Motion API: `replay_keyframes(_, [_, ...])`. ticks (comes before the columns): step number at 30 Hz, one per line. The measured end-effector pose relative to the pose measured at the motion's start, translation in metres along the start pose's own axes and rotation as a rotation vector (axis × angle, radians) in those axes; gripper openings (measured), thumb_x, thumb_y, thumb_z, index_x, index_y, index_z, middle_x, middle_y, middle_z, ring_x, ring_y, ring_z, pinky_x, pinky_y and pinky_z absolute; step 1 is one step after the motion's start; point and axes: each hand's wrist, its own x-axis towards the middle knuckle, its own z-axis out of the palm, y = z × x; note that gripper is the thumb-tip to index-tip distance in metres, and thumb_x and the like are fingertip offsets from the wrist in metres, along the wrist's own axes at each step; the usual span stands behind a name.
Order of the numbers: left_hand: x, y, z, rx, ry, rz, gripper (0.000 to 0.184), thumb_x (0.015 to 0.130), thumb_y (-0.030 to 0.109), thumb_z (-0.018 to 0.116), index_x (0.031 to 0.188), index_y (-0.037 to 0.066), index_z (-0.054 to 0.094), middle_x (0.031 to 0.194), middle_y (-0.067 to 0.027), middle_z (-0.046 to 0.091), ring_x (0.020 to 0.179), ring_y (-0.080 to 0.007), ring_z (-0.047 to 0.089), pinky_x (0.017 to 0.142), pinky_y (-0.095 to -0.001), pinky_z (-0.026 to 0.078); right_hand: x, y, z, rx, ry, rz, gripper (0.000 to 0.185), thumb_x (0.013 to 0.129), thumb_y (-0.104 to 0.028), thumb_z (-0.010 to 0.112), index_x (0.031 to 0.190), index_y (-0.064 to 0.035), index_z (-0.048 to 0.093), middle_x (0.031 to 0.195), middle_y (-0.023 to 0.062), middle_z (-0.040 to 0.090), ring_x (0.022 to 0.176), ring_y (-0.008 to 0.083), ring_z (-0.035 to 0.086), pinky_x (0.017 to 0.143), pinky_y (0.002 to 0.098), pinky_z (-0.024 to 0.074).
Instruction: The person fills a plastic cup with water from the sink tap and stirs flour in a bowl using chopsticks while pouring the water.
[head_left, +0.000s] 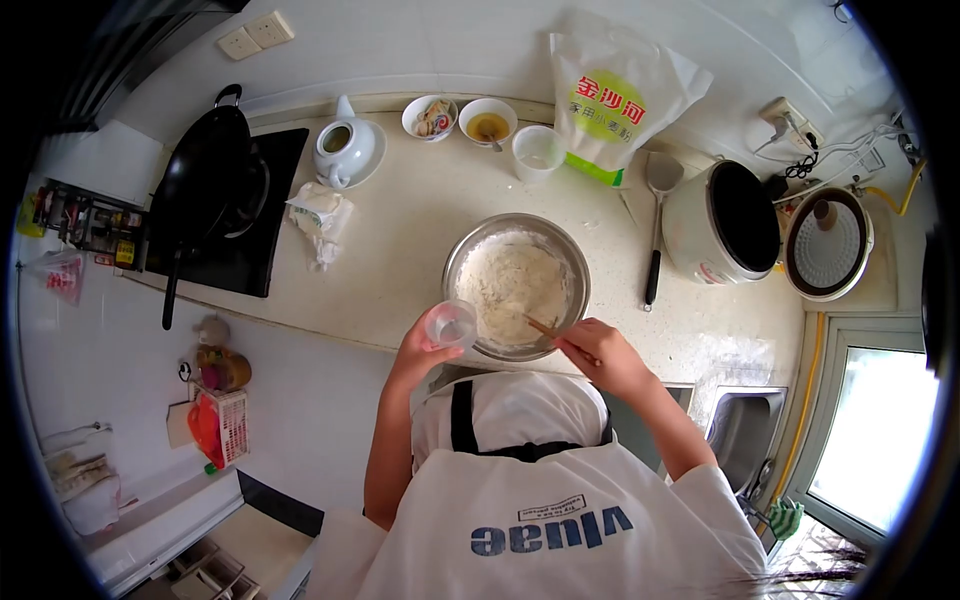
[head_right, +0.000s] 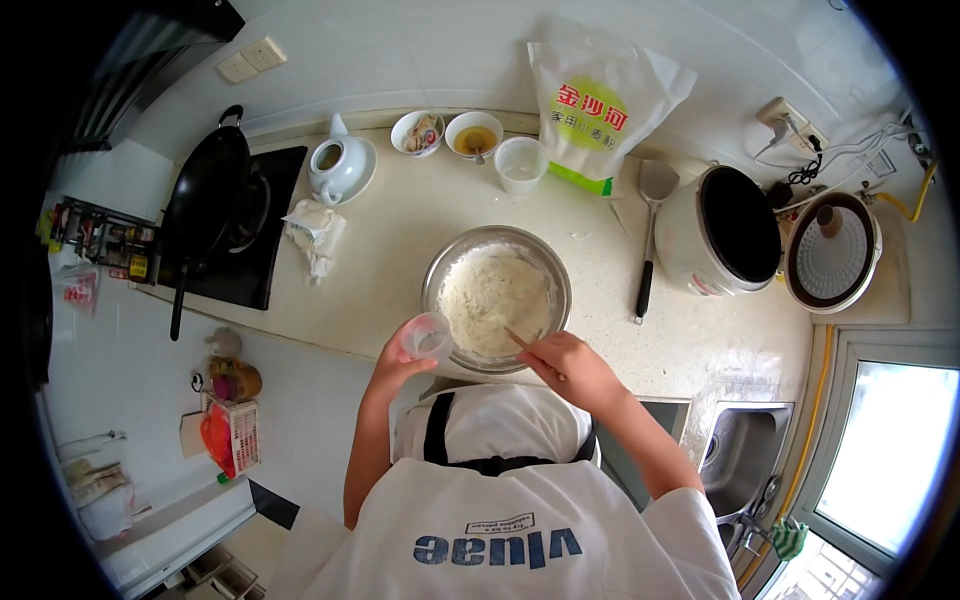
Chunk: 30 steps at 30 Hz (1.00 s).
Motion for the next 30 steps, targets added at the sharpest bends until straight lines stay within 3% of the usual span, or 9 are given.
replay_keyframes(4, [0.000, 0.005, 0.003, -0.026, -0.001, -0.054, 0.078, 0.071, -0.001, 0.079, 0.140, 0.004, 0.044, 0.130, -0.0061, 0.056, 0.118, -0.0183, 0.056, 0.091, -0.0320, 0.051, 0.000, 0.022, -0.011, -0.121, 0.151, 0.000, 0.015, 0.090, -0.011, 0.064, 0.080, -0.0005, 0.059, 0.066, 0.0147, 0.057, 0.067, 0.0346, 0.058, 0.069, 0.0423, 0.0488])
replay_keyframes(9, [0.001, 0.004, 0.001, -0.007, -0.010, -0.022, 0.079, 0.070, -0.001, 0.079, 0.140, 0.004, 0.044, 0.130, -0.0065, 0.057, 0.118, -0.0184, 0.056, 0.091, -0.0320, 0.051, -0.007, 0.008, 0.004, -0.050, -0.047, 0.044, 0.013, 0.091, -0.014, 0.062, 0.087, -0.0018, 0.062, 0.071, 0.0162, 0.061, 0.070, 0.0368, 0.060, 0.071, 0.0440, 0.0494])
replay_keyframes(12, [0.000, 0.004, 0.001, -0.034, -0.004, -0.029, 0.079, 0.070, -0.001, 0.079, 0.141, 0.004, 0.044, 0.130, -0.0067, 0.056, 0.119, -0.0185, 0.056, 0.092, -0.0320, 0.051, -0.007, -0.005, 0.011, 0.127, -0.093, 0.191, 0.011, 0.091, -0.010, 0.064, 0.088, 0.0006, 0.065, 0.071, 0.0140, 0.062, 0.066, 0.0277, 0.062, 0.061, 0.0369, 0.0493])
replay_keyframes(15, [-0.001, -0.001, -0.001, -0.031, -0.005, 0.011, 0.080, 0.070, -0.001, 0.079, 0.141, 0.004, 0.044, 0.131, -0.0065, 0.055, 0.120, -0.0186, 0.055, 0.093, -0.0323, 0.050, -0.006, 0.023, 0.028, 0.315, 0.170, 0.240, 0.010, 0.093, -0.007, 0.064, 0.088, 0.0013, 0.065, 0.071, 0.0125, 0.061, 0.061, 0.0212, 0.060, 0.055, 0.0325, 0.0467])
replay_keyframes(18, [-0.001, 0.004, 0.001, -0.026, 0.003, -0.039, 0.080, 0.069, -0.002, 0.079, 0.140, 0.004, 0.044, 0.132, -0.0066, 0.055, 0.120, -0.0186, 0.055, 0.095, -0.0328, 0.049, 0.002, 0.022, 0.007, 0.171, 0.241, 0.267, 0.011, 0.094, -0.006, 0.062, 0.087, 0.0017, 0.064, 0.069, 0.0133, 0.060, 0.057, 0.0215, 0.055, 0.054, 0.0328, 0.0436])
replay_keyframes(22, [0.000, 0.004, 0.001, -0.016, -0.004, -0.024, 0.079, 0.070, -0.001, 0.079, 0.140, 0.004, 0.044, 0.132, -0.0066, 0.055, 0.120, -0.0187, 0.055, 0.095, -0.0330, 0.049, -0.013, 0.028, -0.003, 0.075, -0.008, 0.261, 0.010, 0.092, -0.007, 0.063, 0.088, 0.0016, 0.064, 0.072, 0.0149, 0.061, 0.058, 0.0274, 0.055, 0.054, 0.0353, 0.0439])
replay_keyframes(26, [0.000, 0.000, -0.001, -0.022, -0.006, -0.012, 0.079, 0.070, -0.001, 0.079, 0.140, 0.004, 0.044, 0.132, -0.0067, 0.055, 0.120, -0.0187, 0.055, 0.095, -0.0328, 0.049, -0.013, 0.016, 0.022, 0.244, -0.078, 0.256, 0.010, 0.094, -0.007, 0.062, 0.093, 0.0005, 0.068, 0.073, 0.0103, 0.065, 0.061, 0.0188, 0.062, 0.053, 0.0316, 0.0460])
replay_keyframes(30, [0.001, 0.001, -0.002, -0.008, -0.006, -0.029, 0.078, 0.072, -0.003, 0.080, 0.140, 0.003, 0.042, 0.132, -0.0069, 0.054, 0.122, -0.0190, 0.054, 0.099, -0.0343, 0.049, -0.005, 0.054, 0.051, 0.341, 0.251, 0.231, 0.009, 0.094, -0.006, 0.062, 0.092, 0.0014, 0.068, 0.075, 0.0114, 0.066, 0.061, 0.0156, 0.062, 0.054, 0.0294, 0.0473])
